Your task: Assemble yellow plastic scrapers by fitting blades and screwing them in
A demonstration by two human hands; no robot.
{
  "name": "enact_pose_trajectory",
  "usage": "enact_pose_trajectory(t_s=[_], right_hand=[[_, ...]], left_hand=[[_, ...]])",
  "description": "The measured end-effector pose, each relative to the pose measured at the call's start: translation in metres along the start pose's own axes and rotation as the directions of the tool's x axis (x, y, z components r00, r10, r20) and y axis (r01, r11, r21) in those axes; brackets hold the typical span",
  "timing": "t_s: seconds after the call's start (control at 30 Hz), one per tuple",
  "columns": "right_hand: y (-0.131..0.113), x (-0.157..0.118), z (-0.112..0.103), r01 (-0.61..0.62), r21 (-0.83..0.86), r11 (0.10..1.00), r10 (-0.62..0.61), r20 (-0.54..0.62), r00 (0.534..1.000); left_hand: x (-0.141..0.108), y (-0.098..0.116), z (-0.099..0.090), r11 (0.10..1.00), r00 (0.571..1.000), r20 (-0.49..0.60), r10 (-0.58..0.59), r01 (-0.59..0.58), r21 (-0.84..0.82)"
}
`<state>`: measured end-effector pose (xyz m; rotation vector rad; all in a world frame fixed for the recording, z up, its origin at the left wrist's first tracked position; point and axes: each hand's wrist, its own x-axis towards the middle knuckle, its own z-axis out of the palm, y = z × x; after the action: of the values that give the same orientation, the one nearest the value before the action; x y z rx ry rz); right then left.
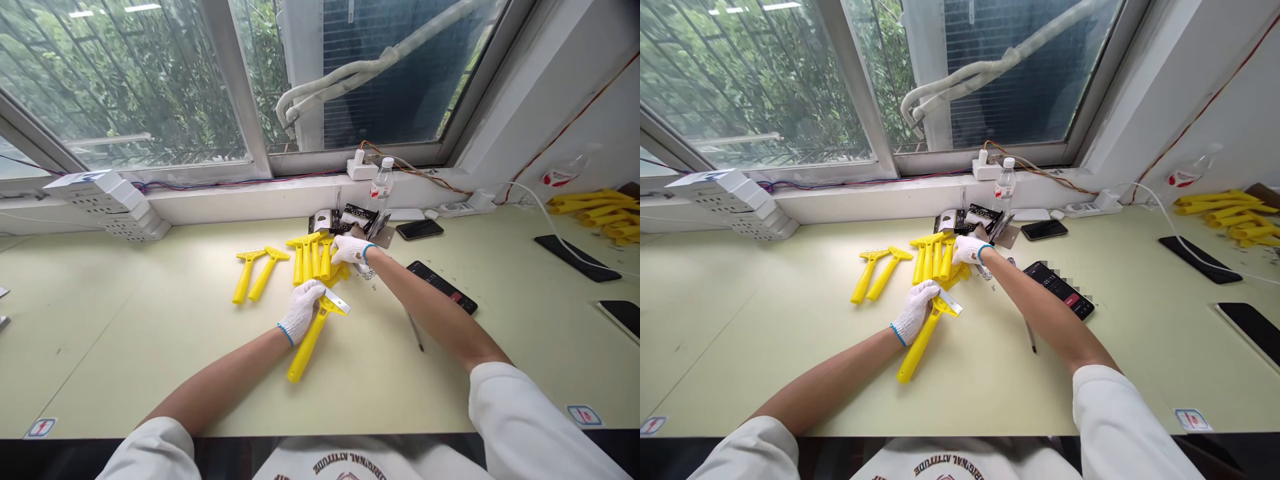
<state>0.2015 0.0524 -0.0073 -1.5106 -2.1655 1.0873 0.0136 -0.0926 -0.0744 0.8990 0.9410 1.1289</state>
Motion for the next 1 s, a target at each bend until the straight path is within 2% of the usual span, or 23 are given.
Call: enact_pose_trajectory(t_s=[0.07, 0.17, 0.23, 0.27, 0.37, 0.5, 0.57, 0.67, 0.8, 1.0], right_hand=[[0.001, -0.012, -0.011, -0.039, -0.043, 0.998, 0.037, -0.046, 0.998], [0.002, -0.039, -0.022, -0.034, -0.038, 0.999, 0.027, -0.178, 0.984], [0.001, -0.061, -0.022, -0.007, 0.047, 0.999, 0.019, -0.267, 0.963], [0.001, -0.072, -0.019, 0.021, 0.152, 0.988, 0.026, -0.301, 0.953], [0.003, -0.105, -0.002, 0.092, 0.476, 0.874, 0.04, -0.26, 0.965], [0.014, -0.13, 0.03, 0.086, 0.618, 0.781, 0.014, -0.154, 0.988], [0.02, -0.133, 0.044, 0.065, 0.57, 0.819, 0.024, -0.147, 0.989], [0.024, -0.132, 0.054, 0.076, 0.401, 0.913, 0.013, -0.216, 0.976], [0.02, -0.132, 0.054, 0.101, 0.224, 0.969, -0.042, -0.253, 0.966], [0.014, -0.136, 0.048, 0.077, 0.102, 0.992, -0.051, -0.231, 0.972]], left_hand=[[-0.001, 0.0, 0.0, 0.999, 1.0, -0.01, -0.002, 0.001, -0.036], [0.0, -0.004, -0.001, 0.998, 1.0, -0.029, -0.007, 0.005, -0.067], [0.001, -0.007, -0.002, 0.998, 0.998, -0.066, -0.018, 0.015, -0.053], [0.002, -0.008, -0.003, 0.999, 0.996, -0.084, -0.023, 0.02, -0.042], [0.002, -0.008, -0.002, 0.999, 0.995, -0.091, -0.041, 0.039, -0.016], [0.0, -0.005, 0.002, 0.998, 0.995, -0.081, -0.06, 0.061, 0.006], [0.0, -0.004, 0.003, 0.998, 0.995, -0.074, -0.07, 0.07, -0.007], [0.0, -0.003, 0.002, 0.994, 0.993, -0.062, -0.101, 0.098, -0.045], [0.002, -0.003, 0.0, 0.991, 0.992, -0.059, -0.115, 0.11, -0.081], [0.0, 0.002, 0.002, 0.985, 0.988, -0.039, -0.151, 0.147, -0.085]])
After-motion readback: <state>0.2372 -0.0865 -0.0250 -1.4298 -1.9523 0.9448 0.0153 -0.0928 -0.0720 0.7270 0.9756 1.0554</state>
